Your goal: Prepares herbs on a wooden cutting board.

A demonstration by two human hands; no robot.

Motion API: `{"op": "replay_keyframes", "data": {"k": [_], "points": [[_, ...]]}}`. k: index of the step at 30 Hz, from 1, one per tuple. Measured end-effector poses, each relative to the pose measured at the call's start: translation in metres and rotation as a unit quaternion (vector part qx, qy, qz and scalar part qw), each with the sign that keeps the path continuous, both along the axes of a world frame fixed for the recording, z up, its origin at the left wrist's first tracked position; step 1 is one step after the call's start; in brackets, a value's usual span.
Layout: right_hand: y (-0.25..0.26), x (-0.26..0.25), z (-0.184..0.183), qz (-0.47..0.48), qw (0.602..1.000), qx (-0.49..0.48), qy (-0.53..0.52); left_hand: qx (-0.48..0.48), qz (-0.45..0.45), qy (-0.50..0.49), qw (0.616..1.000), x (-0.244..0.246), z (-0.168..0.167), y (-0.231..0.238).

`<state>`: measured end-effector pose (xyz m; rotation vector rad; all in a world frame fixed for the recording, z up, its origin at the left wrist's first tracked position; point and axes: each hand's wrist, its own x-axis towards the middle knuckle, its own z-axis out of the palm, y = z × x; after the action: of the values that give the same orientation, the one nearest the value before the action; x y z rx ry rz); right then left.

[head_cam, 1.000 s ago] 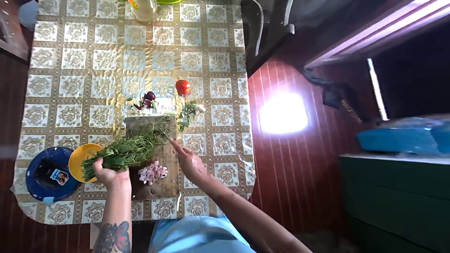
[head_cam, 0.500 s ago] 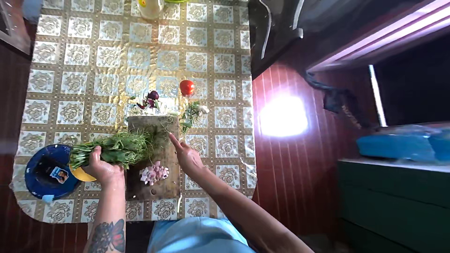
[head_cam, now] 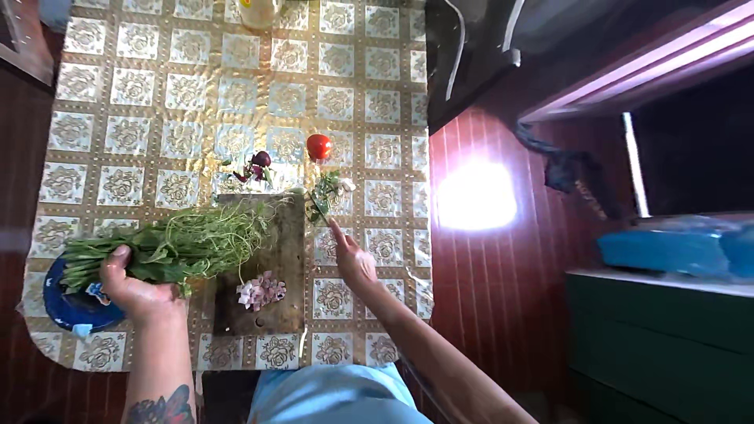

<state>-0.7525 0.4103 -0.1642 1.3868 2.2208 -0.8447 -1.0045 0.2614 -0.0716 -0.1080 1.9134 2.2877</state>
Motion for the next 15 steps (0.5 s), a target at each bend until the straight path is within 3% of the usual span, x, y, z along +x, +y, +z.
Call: {"op": "replay_keyframes", "data": {"k": [2, 4, 6, 7, 9, 10, 11, 13, 15], "points": [[0.003, 0.003, 0.002, 0.001, 1.000, 0.020, 0.020, 0.034, -0.022, 0.024, 0.999, -0.008, 0.006, -0.005], [-0.001, 0.001, 0.013, -0.018, 0.990, 0.037, 0.138, 0.096, -0.058, 0.047, 0.993, -0.018, 0.003, -0.013], [-0.015, -0.012, 0.036, -0.046, 0.962, -0.072, 0.259, 0.164, -0.093, 0.071, 0.979, -0.022, 0.000, -0.016], [-0.025, -0.022, 0.044, -0.069, 0.927, -0.179, 0.322, 0.181, -0.101, 0.080, 0.975, -0.019, 0.003, -0.013], [-0.043, -0.040, 0.056, -0.148, 0.798, -0.393, 0.432, 0.210, -0.132, 0.082, 0.965, -0.006, 0.008, -0.006], [-0.049, -0.050, 0.063, -0.214, 0.734, -0.441, 0.470, 0.222, -0.156, 0.076, 0.959, 0.001, 0.011, -0.003], [-0.050, -0.061, 0.072, -0.286, 0.687, -0.450, 0.494, 0.228, -0.179, 0.064, 0.955, 0.008, 0.013, 0.000], [-0.039, -0.082, 0.087, -0.411, 0.642, -0.394, 0.513, 0.222, -0.216, 0.043, 0.950, 0.016, 0.015, -0.001], [-0.020, -0.088, 0.088, -0.394, 0.638, -0.362, 0.554, 0.201, -0.249, 0.037, 0.947, 0.019, 0.012, -0.004]]}}
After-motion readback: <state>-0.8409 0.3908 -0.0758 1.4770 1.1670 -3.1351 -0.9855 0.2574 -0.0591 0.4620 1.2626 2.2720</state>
